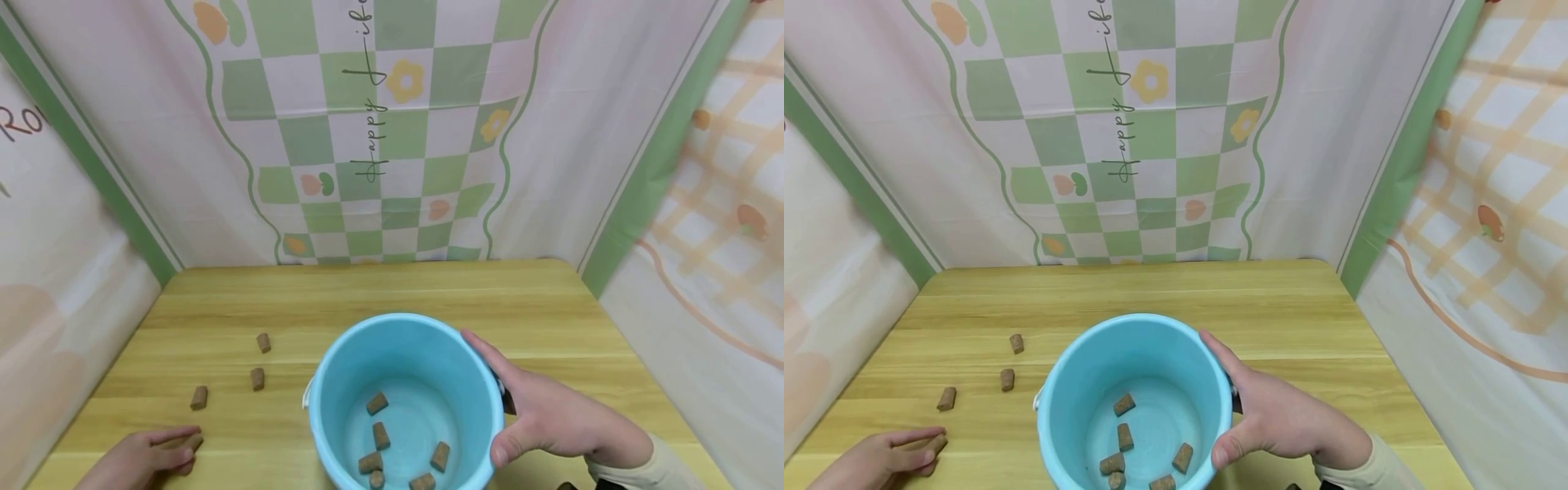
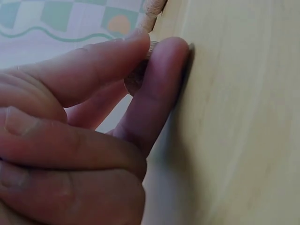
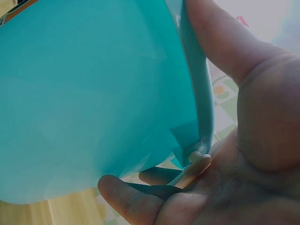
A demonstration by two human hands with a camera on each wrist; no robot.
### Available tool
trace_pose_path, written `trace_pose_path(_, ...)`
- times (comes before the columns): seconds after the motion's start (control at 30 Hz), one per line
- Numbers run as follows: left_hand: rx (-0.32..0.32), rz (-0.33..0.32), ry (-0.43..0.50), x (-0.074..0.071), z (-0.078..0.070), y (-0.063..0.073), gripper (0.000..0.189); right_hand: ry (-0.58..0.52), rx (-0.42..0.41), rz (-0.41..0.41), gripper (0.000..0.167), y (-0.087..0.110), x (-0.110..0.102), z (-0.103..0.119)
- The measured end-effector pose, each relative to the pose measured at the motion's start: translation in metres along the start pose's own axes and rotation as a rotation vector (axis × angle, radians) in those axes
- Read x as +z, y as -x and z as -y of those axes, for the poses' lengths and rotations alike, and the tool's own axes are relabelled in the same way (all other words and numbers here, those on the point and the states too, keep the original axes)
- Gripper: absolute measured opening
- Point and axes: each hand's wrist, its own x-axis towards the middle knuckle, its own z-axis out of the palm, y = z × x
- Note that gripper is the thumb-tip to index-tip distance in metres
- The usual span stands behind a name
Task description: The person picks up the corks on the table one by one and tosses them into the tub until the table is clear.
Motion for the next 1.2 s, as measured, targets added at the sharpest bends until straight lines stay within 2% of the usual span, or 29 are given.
trace_pose_path(0.3,0.062,-0.014,-0.022,0.0,-0.017,-0.003,0.061,0.012,0.004,-0.005,0.121,0.0,-0.001,0.001)
trace_pose_path(0.4,0.084,-0.002,0.044,0.001,-0.023,-0.005,0.058,0.017,0.001,-0.005,0.121,0.0,0.0,0.001)
trace_pose_path(0.53,0.103,0.049,0.23,0.003,-0.033,-0.009,0.057,0.021,-0.017,0.0,0.122,0.0,0.0,0.002)
trace_pose_path(0.77,0.162,0.125,0.436,0.006,-0.05,-0.016,0.059,0.01,-0.036,0.009,0.122,-0.001,0.001,0.001)
trace_pose_path(0.97,0.195,0.142,0.48,0.004,-0.065,-0.019,0.063,0.013,-0.032,0.007,0.121,-0.001,0.001,0.0)
trace_pose_path(1.2,0.332,0.141,0.476,-0.003,-0.094,-0.021,0.053,0.024,-0.028,0.003,0.122,0.0,0.0,-0.001)
